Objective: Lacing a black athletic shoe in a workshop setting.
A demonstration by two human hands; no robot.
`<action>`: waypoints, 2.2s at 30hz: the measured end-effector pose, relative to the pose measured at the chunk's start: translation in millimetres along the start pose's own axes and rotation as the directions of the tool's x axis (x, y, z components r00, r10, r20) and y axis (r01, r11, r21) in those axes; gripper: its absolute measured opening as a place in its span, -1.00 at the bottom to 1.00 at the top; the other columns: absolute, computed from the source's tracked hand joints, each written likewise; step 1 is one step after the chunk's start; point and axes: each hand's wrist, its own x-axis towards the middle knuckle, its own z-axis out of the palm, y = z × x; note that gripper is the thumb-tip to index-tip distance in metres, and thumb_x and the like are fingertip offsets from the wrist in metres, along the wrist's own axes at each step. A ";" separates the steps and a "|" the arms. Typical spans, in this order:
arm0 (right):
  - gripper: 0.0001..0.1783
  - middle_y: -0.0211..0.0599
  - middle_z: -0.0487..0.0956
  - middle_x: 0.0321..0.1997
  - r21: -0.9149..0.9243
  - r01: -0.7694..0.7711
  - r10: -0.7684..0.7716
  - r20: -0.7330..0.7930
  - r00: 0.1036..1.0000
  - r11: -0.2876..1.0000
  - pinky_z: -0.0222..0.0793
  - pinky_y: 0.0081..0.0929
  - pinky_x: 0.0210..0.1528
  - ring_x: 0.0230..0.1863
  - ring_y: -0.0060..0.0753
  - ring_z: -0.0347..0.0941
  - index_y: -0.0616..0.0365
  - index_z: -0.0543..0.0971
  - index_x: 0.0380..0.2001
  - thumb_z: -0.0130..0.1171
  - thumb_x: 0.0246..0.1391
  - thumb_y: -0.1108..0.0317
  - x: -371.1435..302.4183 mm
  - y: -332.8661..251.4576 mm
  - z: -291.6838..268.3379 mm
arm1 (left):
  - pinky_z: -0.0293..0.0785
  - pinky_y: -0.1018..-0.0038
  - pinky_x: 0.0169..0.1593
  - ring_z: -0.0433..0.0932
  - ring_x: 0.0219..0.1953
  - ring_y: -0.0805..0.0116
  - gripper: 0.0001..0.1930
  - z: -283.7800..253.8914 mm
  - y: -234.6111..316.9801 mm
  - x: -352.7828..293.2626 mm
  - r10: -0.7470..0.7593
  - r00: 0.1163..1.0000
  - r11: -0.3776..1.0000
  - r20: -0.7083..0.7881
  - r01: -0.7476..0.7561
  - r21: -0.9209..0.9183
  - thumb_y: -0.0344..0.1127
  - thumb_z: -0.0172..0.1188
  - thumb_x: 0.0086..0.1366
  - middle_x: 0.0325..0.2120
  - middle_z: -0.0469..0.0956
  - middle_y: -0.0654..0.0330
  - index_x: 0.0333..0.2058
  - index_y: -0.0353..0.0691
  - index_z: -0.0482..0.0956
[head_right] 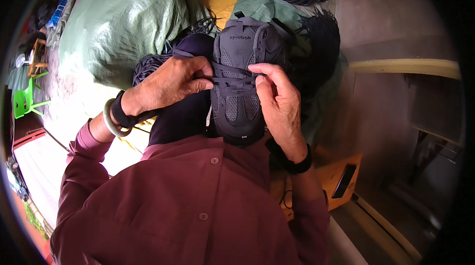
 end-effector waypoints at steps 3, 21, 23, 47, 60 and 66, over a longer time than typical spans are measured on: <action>-0.81 -0.55 0.54 -0.35 -0.036 -0.005 0.006 0.026 1.000 0.999 0.26 -0.69 -0.30 -0.37 -0.78 0.28 0.17 0.63 -0.07 0.10 0.32 0.54 -0.1 -7.5 -1.1 | 0.49 0.47 -0.21 0.55 -0.33 0.49 -0.82 -4.6 -15.7 2.3 -0.122 0.989 0.936 0.088 0.144 -0.320 -0.33 0.29 0.40 -0.44 0.58 0.29 -0.17 -0.34 0.60; -0.65 -0.01 0.63 -0.17 -0.015 0.271 -0.174 0.732 0.659 0.963 0.53 -0.22 -0.08 -0.21 -0.15 0.64 0.33 0.46 0.06 0.01 0.20 0.53 65.1 -69.0 65.7 | 0.45 0.47 -0.14 0.51 -0.26 0.46 -0.73 -74.7 17.0 -64.4 -0.041 0.966 0.953 0.254 0.114 -0.282 -0.21 0.32 0.39 -0.35 0.55 0.25 -0.32 -0.34 0.58; -0.53 -0.03 0.64 -0.26 0.021 0.072 -0.056 0.849 0.526 0.997 0.54 -0.27 -0.16 -0.34 -0.25 0.65 0.35 0.40 0.15 0.02 0.13 0.51 74.1 -61.2 74.4 | 0.45 0.46 -0.14 0.51 -0.26 0.45 -0.72 -72.6 19.0 -64.4 -0.012 0.975 0.936 0.221 0.089 -0.342 -0.20 0.32 0.39 -0.35 0.55 0.24 -0.33 -0.34 0.58; -0.84 -0.41 0.38 -0.35 -0.565 0.280 0.066 0.515 0.855 0.776 0.25 -0.48 -0.28 -0.35 -0.52 0.32 0.24 0.55 -0.31 0.17 0.26 0.34 90.8 -89.3 -73.5 | 0.53 0.31 0.00 0.61 -0.01 0.18 -0.88 -44.7 -9.5 -117.5 -0.039 0.999 0.995 0.001 0.039 -0.091 -0.38 0.35 0.30 0.04 0.60 0.02 -0.31 -0.31 0.64; -0.84 -0.32 0.51 0.02 -0.296 0.053 0.131 0.566 0.814 0.954 0.30 -0.67 -0.29 -0.37 -0.69 0.32 0.22 0.54 -0.32 0.08 0.28 0.35 87.8 -82.8 -104.7 | 0.55 0.23 -0.23 0.64 -0.26 0.07 -0.92 -52.0 -18.9 -144.8 -0.246 0.966 0.901 -0.078 0.258 0.349 -0.33 0.23 0.33 -0.37 0.64 0.16 -0.29 -0.18 0.61; -0.86 -0.46 0.56 -0.23 -0.314 0.007 0.179 0.559 0.810 0.949 0.28 -0.68 -0.30 -0.37 -0.73 0.32 0.20 0.55 -0.30 0.11 0.29 0.36 86.2 -80.4 -100.2 | 0.53 0.26 -0.25 0.64 -0.36 0.08 -0.85 -62.3 -48.6 -157.6 -0.397 0.918 0.863 0.001 0.373 0.342 -0.28 0.21 0.35 -0.43 0.66 0.10 -0.27 -0.19 0.70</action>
